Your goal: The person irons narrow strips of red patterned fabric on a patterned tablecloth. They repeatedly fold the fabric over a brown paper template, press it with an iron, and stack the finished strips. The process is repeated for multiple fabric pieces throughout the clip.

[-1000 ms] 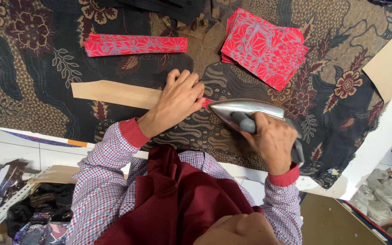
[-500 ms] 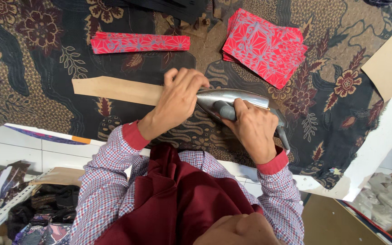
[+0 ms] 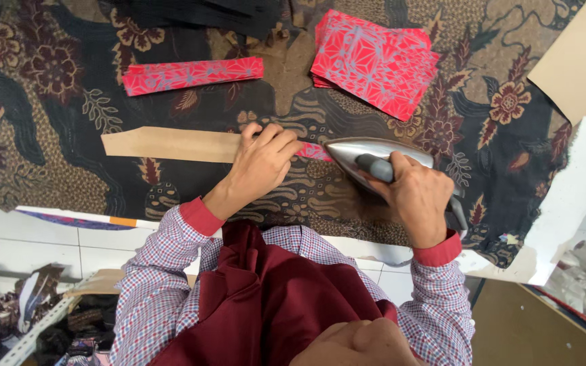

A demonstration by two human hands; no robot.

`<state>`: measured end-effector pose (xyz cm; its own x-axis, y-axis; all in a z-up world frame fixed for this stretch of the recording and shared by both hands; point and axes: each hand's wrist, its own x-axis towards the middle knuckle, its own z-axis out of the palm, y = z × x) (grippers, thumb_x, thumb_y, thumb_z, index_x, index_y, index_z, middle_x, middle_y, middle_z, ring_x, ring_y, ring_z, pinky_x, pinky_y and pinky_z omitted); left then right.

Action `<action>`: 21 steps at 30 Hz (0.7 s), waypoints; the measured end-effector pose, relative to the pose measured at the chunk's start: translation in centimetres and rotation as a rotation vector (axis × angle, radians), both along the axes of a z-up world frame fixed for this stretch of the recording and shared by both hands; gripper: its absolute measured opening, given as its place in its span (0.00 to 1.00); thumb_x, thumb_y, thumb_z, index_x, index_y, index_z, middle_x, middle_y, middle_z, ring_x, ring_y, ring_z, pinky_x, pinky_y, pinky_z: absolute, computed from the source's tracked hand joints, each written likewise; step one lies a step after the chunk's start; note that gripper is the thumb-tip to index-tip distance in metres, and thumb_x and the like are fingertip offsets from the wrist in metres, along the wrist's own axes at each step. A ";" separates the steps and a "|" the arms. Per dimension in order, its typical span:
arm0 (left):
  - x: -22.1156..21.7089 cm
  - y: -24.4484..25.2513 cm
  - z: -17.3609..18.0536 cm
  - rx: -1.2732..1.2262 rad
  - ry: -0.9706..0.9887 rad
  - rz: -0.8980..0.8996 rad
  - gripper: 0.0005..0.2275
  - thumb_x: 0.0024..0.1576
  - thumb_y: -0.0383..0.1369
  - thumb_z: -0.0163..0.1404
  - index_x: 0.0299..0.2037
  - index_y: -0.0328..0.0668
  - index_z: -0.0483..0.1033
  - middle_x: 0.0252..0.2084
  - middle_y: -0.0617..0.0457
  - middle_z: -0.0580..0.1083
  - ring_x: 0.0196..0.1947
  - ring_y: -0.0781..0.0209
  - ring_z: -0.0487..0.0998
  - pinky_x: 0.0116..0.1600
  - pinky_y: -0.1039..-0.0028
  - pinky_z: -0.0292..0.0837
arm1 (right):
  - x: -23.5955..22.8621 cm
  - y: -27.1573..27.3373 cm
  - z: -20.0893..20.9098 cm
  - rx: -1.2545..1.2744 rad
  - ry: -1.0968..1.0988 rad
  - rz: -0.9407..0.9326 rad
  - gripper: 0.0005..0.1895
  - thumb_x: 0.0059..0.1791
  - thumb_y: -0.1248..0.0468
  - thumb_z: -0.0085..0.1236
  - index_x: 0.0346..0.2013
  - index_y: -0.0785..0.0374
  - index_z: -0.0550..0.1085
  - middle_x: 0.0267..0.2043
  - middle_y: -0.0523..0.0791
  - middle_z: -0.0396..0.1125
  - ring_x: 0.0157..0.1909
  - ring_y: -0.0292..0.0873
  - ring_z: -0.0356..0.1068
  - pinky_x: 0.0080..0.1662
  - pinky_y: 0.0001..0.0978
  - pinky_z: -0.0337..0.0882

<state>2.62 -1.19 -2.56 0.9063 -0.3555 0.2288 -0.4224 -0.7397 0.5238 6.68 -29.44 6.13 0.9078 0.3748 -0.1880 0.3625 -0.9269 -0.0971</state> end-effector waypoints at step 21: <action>2.6 -1.2 0.6 0.062 0.045 -0.041 0.10 0.54 0.28 0.56 0.45 0.40 0.76 0.42 0.50 0.71 0.47 0.52 0.70 0.58 0.60 0.58 | 0.0 -18.9 -8.2 1.476 -0.377 -0.665 0.13 0.67 0.57 0.50 0.53 0.65 0.70 0.46 0.44 0.67 0.49 0.39 0.66 0.54 0.32 0.65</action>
<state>5.26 -2.36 -1.95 0.8994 -0.4049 0.1647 -0.4302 -0.7536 0.4970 6.65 -48.32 -2.03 0.8807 -0.4267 0.2056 0.1727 -0.1148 -0.9783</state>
